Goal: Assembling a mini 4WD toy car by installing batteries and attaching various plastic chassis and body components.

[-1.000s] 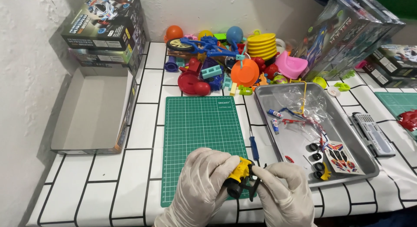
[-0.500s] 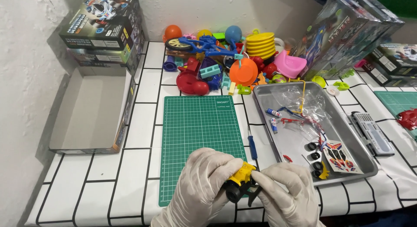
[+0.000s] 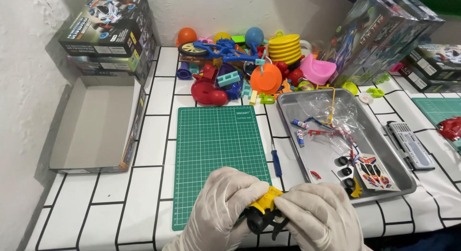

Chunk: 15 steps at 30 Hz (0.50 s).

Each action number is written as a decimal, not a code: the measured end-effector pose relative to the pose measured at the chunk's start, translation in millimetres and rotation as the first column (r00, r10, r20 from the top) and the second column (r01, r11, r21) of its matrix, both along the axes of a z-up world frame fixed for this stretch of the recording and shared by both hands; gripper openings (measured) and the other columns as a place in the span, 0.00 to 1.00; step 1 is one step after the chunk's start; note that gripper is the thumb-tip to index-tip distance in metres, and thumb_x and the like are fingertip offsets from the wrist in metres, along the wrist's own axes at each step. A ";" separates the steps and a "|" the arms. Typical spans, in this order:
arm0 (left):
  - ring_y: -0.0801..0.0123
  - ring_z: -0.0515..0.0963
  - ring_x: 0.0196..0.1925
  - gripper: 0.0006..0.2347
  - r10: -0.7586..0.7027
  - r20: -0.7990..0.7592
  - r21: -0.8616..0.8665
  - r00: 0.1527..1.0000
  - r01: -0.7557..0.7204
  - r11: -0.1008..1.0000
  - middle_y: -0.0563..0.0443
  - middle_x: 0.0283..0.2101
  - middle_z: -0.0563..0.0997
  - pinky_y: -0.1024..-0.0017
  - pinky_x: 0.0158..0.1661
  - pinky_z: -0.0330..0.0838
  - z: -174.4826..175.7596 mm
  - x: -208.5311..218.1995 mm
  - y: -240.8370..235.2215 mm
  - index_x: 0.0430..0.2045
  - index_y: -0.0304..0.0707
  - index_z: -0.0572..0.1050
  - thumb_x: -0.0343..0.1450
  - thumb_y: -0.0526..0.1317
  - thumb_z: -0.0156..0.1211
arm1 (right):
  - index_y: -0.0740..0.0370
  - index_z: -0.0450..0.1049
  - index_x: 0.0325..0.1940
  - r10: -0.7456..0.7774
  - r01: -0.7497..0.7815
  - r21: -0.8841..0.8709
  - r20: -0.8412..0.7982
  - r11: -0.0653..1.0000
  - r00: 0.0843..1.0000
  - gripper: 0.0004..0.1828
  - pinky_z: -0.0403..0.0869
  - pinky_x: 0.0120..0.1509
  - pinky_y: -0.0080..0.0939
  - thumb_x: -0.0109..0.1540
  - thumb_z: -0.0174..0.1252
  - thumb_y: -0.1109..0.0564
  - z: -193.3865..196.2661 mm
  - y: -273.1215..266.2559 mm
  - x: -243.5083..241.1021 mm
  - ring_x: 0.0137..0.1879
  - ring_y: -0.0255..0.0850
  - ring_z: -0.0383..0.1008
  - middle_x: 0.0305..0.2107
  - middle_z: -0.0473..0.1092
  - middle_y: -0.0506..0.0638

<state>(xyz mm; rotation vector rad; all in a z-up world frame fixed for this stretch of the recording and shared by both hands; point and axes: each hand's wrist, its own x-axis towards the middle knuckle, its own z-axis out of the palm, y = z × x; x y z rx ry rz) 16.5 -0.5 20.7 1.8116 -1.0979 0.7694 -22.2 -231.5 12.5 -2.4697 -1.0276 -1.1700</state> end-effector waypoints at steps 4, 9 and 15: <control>0.60 0.81 0.46 0.13 -0.020 -0.015 -0.015 1.000 0.020 1.000 0.47 0.46 0.79 0.59 0.50 0.72 0.9 -0.3 -0.1 0.50 0.33 0.72 0.79 0.43 0.48 | 0.52 0.72 0.59 0.031 -0.032 -0.010 -0.044 0.999 0.999 0.17 0.72 0.58 0.43 0.66 0.55 0.50 4.4 -2.9 -1.3 0.52 0.38 0.77 0.49 0.74 0.41; 0.59 0.81 0.45 0.11 0.021 0.000 -0.021 1.000 -0.021 1.000 0.46 0.46 0.80 0.59 0.50 0.73 2.2 -1.5 -1.5 0.48 0.32 0.73 0.77 0.40 0.52 | 0.53 0.71 0.57 0.010 -0.011 -0.037 -0.022 0.999 1.000 0.15 0.73 0.56 0.44 0.67 0.53 0.50 10.5 1.0 -3.1 0.51 0.38 0.77 0.47 0.75 0.42; 0.61 0.83 0.43 0.14 0.122 0.201 -0.004 0.972 -0.124 0.992 0.45 0.44 0.79 0.61 0.48 0.76 0.1 0.9 -0.7 0.48 0.31 0.74 0.79 0.45 0.48 | 0.55 0.74 0.53 -0.020 0.025 0.079 -0.064 0.997 0.998 0.14 0.75 0.57 0.45 0.64 0.55 0.53 10.1 10.6 -8.5 0.51 0.41 0.79 0.46 0.75 0.44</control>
